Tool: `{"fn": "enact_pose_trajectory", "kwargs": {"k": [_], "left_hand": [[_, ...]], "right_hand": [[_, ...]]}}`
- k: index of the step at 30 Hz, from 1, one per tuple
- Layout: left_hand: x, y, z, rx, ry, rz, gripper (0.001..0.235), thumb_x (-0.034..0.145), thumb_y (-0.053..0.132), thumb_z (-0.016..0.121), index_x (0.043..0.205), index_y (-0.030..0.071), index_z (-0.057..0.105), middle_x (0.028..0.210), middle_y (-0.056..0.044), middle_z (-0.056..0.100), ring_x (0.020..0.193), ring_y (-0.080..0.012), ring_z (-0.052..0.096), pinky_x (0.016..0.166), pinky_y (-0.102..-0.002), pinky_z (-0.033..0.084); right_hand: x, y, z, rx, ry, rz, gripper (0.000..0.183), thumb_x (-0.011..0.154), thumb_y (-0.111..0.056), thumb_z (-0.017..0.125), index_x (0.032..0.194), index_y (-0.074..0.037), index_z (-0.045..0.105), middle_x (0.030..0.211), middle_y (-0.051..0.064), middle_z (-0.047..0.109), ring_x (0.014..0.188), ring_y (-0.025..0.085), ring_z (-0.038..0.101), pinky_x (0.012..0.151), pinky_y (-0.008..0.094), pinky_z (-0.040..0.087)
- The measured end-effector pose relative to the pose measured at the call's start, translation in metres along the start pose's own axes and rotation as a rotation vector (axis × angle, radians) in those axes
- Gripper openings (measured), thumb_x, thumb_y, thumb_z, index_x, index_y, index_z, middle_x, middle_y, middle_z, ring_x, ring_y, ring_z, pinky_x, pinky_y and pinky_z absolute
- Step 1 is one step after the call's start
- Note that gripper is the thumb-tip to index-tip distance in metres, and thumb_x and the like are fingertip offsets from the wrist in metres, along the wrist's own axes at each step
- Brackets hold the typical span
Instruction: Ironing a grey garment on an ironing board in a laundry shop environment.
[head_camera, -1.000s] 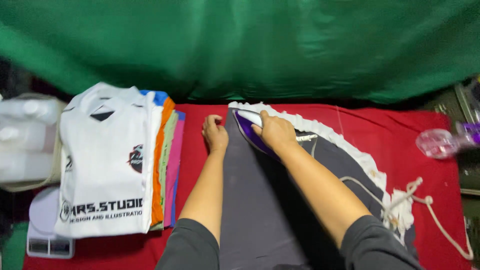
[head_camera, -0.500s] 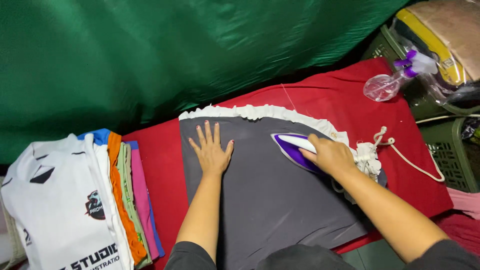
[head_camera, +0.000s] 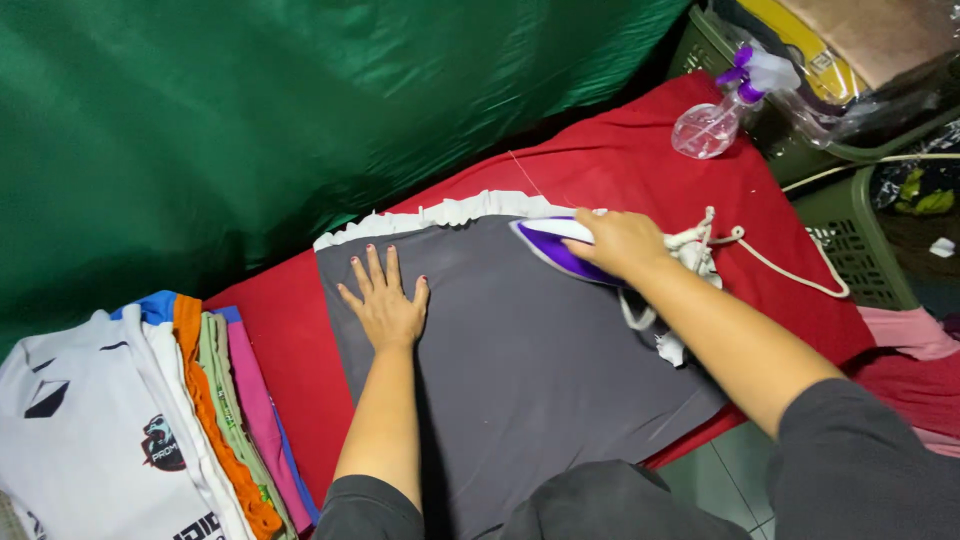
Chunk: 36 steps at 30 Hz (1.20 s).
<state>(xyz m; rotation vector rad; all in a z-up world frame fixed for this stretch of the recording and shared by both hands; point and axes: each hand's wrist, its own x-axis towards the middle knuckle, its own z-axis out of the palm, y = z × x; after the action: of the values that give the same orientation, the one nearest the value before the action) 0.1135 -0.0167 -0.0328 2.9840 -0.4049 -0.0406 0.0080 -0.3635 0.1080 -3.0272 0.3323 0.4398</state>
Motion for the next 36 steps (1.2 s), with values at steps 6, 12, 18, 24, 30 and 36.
{"fn": "enact_pose_trajectory", "kwargs": {"k": [6,12,18,24,30,36], "left_hand": [[0.0,0.001,0.0,0.007,0.006,-0.015,0.076,0.093,0.062,0.045,0.161,0.03,0.034,0.174,-0.002,0.021,0.159,-0.0312,0.015,0.121,-0.069,0.012],[-0.01,0.004,0.009,0.043,-0.041,-0.022,0.075,0.099,0.063,0.037,0.164,0.027,0.029,0.175,-0.004,0.014,0.161,-0.0305,0.007,0.122,-0.07,0.009],[-0.085,0.062,-0.008,0.014,-0.041,0.077,0.072,0.1,0.053,0.044,0.162,0.017,0.032,0.174,-0.009,0.018,0.16,-0.0323,0.012,0.122,-0.068,0.009],[-0.169,0.126,-0.027,-0.125,-0.019,0.19,0.075,0.093,0.045,0.06,0.156,0.011,0.037,0.168,-0.02,0.024,0.156,-0.0394,0.017,0.118,-0.073,0.01],[-0.245,0.199,-0.049,-0.418,-0.257,0.764,0.069,0.079,0.065,0.071,0.111,0.004,0.063,0.127,-0.017,0.055,0.116,-0.0355,0.05,0.104,-0.052,0.029],[-0.248,0.232,-0.019,-0.226,-0.09,0.755,0.017,0.088,0.017,0.058,0.103,0.009,0.059,0.1,-0.01,0.053,0.088,-0.0261,0.05,0.082,-0.036,0.038]], "right_hand": [[-0.08,0.015,0.023,0.041,-0.14,0.011,0.046,0.091,-0.059,0.054,0.118,-0.023,0.059,0.093,0.018,0.077,0.093,0.04,0.076,0.082,0.054,0.058],[-0.111,0.012,0.038,0.025,-0.056,-0.131,0.04,0.096,-0.055,0.053,0.115,-0.02,0.058,0.084,0.016,0.073,0.077,0.038,0.076,0.068,0.052,0.06],[-0.061,0.026,0.039,0.151,-0.015,-0.024,0.046,0.097,-0.056,0.052,0.119,-0.016,0.057,0.089,0.017,0.074,0.085,0.042,0.075,0.075,0.055,0.059],[-0.081,0.053,0.032,0.063,-0.06,-0.216,0.042,0.096,-0.052,0.054,0.12,-0.018,0.057,0.087,0.019,0.073,0.083,0.043,0.075,0.075,0.055,0.059],[-0.029,0.101,-0.001,0.049,0.26,-0.07,0.043,0.087,-0.051,0.069,0.106,-0.012,0.063,0.077,0.017,0.071,0.067,0.044,0.068,0.063,0.055,0.055],[0.06,0.151,0.008,0.139,0.152,0.029,0.048,0.097,-0.049,0.065,0.12,-0.007,0.059,0.095,0.022,0.073,0.089,0.047,0.07,0.08,0.058,0.052]]}}
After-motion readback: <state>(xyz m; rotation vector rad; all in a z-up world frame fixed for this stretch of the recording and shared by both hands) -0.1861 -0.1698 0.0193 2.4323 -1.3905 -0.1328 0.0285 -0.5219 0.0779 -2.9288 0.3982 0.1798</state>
